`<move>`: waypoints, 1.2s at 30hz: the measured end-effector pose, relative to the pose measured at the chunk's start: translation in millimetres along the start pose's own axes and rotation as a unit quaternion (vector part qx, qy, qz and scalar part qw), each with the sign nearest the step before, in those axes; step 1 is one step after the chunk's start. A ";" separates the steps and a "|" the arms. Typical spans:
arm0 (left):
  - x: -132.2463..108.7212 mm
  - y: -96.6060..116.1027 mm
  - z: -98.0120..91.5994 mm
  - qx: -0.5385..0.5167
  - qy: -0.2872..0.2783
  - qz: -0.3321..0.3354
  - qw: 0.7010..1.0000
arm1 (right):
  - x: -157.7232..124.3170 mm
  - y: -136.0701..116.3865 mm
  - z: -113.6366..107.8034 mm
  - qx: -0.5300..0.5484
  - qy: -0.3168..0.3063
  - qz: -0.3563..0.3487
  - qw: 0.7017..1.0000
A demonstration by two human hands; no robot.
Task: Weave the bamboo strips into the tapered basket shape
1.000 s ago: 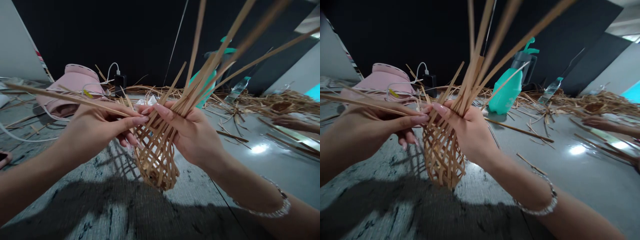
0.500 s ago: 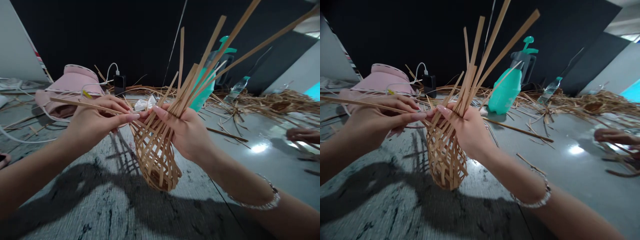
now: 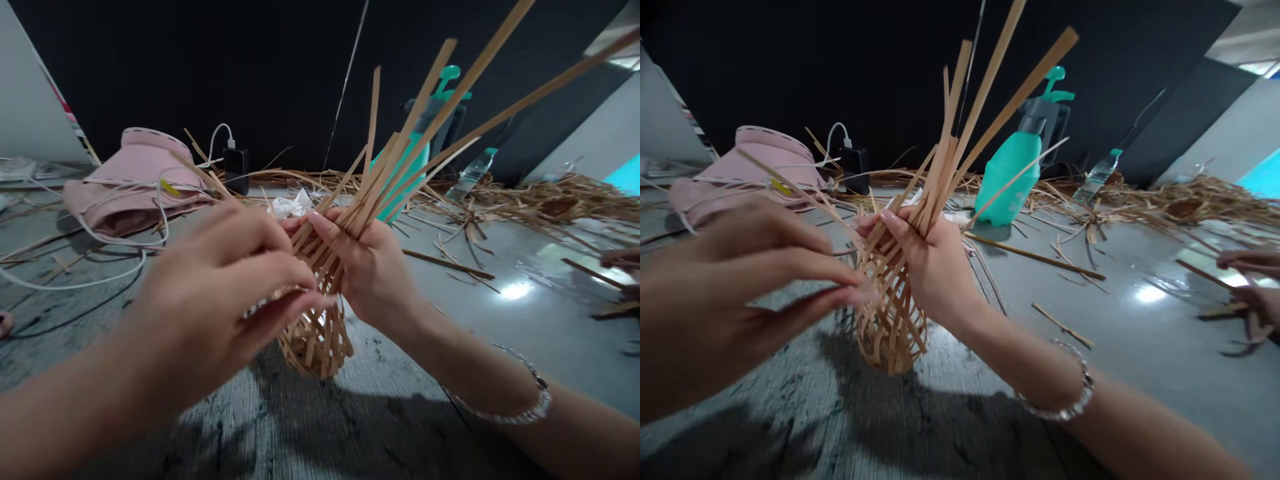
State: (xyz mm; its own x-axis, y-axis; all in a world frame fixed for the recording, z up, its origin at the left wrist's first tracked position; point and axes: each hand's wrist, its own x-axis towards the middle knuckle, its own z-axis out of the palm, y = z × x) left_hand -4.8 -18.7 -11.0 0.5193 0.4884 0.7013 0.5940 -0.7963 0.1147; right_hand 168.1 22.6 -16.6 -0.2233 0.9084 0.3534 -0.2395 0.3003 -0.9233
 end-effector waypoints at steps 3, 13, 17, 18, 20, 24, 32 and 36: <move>2.3 4.7 13.9 0.046 -0.025 0.031 0.998 | -1.7 -1.8 1.5 -0.020 -0.012 -0.019 1.000; 0.7 5.4 26.4 0.020 -0.097 0.103 0.990 | -3.6 -4.2 2.5 -0.058 -0.022 -0.008 0.998; 1.1 10.0 27.4 0.032 -0.108 0.097 0.989 | -5.5 -7.8 5.2 -0.061 -0.019 -0.006 0.998; 1.2 10.5 27.4 0.035 -0.108 0.096 0.989 | -5.6 -7.9 5.6 -0.061 -0.018 -0.010 0.998; 1.2 11.3 27.1 0.037 -0.109 0.098 0.989 | -5.1 -7.1 5.7 -0.053 -0.016 -0.013 0.998; -0.8 14.0 27.5 0.073 -0.107 0.117 0.985 | -3.0 -4.2 4.6 -0.047 -0.011 0.009 0.999; -5.9 25.8 27.9 0.119 -0.142 0.095 0.978 | -10.6 -9.8 12.2 -0.081 0.009 0.001 0.997; -6.3 29.4 25.6 0.152 -0.158 0.101 0.970 | -12.7 -12.8 14.6 -0.130 0.019 -0.016 0.991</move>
State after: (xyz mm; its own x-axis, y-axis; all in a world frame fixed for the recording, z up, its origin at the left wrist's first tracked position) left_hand 25.2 -36.1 -30.0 0.7782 0.4562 0.4317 0.5892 -0.7682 -0.2504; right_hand 160.2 2.9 -7.1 -0.1817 0.9060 0.3823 0.0069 0.3899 -0.9208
